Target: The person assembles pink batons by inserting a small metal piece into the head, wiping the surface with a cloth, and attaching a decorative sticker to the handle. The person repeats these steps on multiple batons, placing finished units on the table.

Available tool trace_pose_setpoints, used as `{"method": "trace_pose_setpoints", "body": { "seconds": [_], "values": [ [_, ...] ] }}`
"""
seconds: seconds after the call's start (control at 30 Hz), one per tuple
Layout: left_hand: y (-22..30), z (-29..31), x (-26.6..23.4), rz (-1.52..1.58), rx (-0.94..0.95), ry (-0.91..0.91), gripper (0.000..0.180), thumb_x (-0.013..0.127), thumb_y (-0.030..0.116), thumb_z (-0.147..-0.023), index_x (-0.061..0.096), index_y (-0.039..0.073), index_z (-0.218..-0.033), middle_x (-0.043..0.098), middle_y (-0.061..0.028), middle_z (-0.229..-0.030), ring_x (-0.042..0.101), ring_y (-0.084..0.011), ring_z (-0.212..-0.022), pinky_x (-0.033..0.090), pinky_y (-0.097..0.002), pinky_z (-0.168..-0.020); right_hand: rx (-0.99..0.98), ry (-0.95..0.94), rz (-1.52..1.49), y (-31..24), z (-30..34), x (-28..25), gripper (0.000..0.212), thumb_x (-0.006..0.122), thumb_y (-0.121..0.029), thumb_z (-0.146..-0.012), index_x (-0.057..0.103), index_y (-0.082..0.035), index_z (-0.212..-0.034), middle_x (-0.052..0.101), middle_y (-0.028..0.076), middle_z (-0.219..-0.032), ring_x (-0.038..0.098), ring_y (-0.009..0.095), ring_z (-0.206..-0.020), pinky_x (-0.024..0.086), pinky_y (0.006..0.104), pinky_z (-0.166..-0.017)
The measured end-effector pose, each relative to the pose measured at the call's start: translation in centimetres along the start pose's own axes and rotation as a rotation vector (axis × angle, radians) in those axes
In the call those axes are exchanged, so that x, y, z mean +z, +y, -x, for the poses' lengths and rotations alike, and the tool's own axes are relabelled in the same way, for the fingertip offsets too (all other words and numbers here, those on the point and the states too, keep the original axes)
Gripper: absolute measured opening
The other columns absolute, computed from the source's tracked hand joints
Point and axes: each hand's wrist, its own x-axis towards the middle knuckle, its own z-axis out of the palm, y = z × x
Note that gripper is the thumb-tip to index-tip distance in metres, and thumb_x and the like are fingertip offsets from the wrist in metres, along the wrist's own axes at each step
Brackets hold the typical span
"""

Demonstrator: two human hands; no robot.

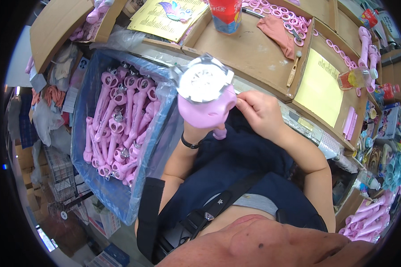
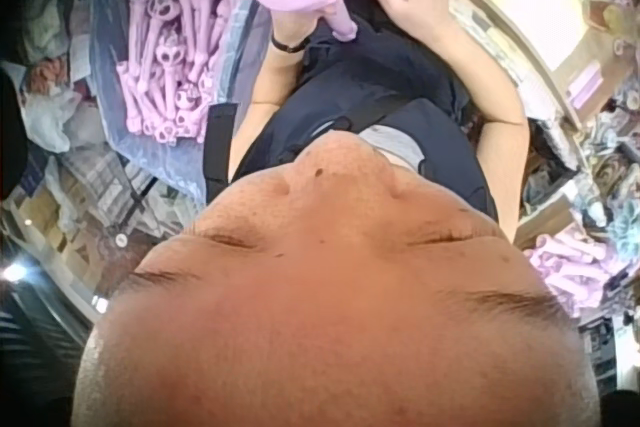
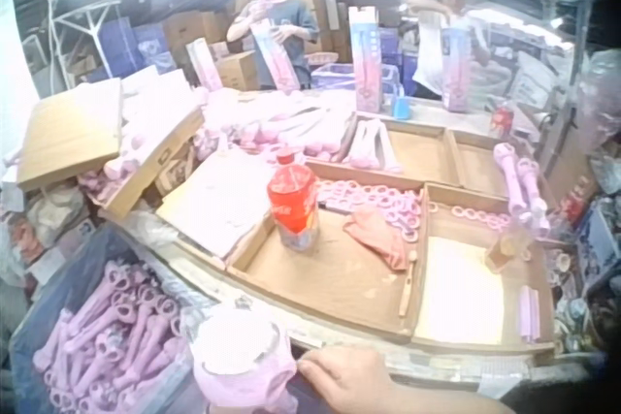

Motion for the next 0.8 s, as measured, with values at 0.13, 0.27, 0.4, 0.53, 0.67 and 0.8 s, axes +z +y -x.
{"method": "trace_pose_setpoints", "body": {
  "seconds": [0.13,0.27,0.4,0.53,0.67,0.8],
  "values": [
    [1.3,-1.0,0.3,-0.365,0.158,-0.240,0.048,0.052,0.019,-0.093,0.036,0.000,-0.133,0.049,-0.0148,-0.128,0.054,-0.0230,-0.112,0.043,-0.0343,-0.096,1.146,-0.440,-0.900,0.1,-0.1,-1.7,0.025,0.054,-0.027,-0.094,0.063,-0.004,-0.087,0.055,-0.003,-0.069,0.049,0.005,-0.061,0.039,0.0205,-0.056],
    [2.5,-1.5,1.4,0.053,-0.063,-0.121,0.048,0.062,0.016,-0.083,0.044,-0.001,-0.124,0.057,-0.0138,-0.117,0.060,-0.0206,-0.099,0.049,-0.0315,-0.085,0.560,-0.242,-0.468,-0.3,1.6,-0.5,0.017,0.060,-0.016,-0.089,0.056,-0.003,-0.098,0.054,0.005,-0.075,0.055,0.012,-0.070,0.045,0.0266,-0.062],
    [2.8,-1.1,1.2,-0.331,0.138,-0.129,0.057,0.078,0.010,-0.064,0.055,-0.002,-0.115,0.064,-0.0105,-0.107,0.061,-0.0209,-0.099,0.047,-0.0339,-0.088,-0.179,0.008,0.275,0.7,2.4,0.2,0.010,0.062,-0.011,-0.084,0.060,-0.003,-0.090,0.050,0.009,-0.065,0.056,0.028,-0.058,0.046,0.0342,-0.052],
    [1.2,0.1,0.8,0.371,-0.121,-0.286,0.069,0.064,0.027,-0.087,0.027,-0.001,-0.139,0.044,-0.0160,-0.135,0.050,-0.0256,-0.118,0.036,-0.0368,-0.103,0.361,-0.233,-0.346,0.7,2.3,-1.1,0.010,0.057,-0.013,-0.089,0.059,-0.003,-0.087,0.050,0.002,-0.059,0.049,0.013,-0.051,0.041,0.0268,-0.046],
    [-0.3,0.7,0.9,0.164,-0.144,-0.198,0.063,0.060,0.019,-0.091,0.025,-0.003,-0.139,0.043,-0.0185,-0.135,0.048,-0.0251,-0.120,0.040,-0.0364,-0.100,1.142,-0.481,-1.144,0.9,2.4,-2.3,0.009,0.057,-0.012,-0.089,0.058,-0.004,-0.092,0.052,0.004,-0.063,0.052,0.015,-0.053,0.042,0.0274,-0.048],
    [0.3,0.3,0.3,-0.101,0.005,-0.323,0.062,0.061,0.014,-0.089,0.027,-0.002,-0.138,0.044,-0.0170,-0.134,0.049,-0.0233,-0.119,0.040,-0.0361,-0.099,0.147,-0.039,-0.123,1.1,3.7,0.2,0.009,0.056,-0.010,-0.089,0.056,-0.004,-0.096,0.054,0.005,-0.066,0.054,0.017,-0.055,0.044,0.0281,-0.049]
  ]
}}
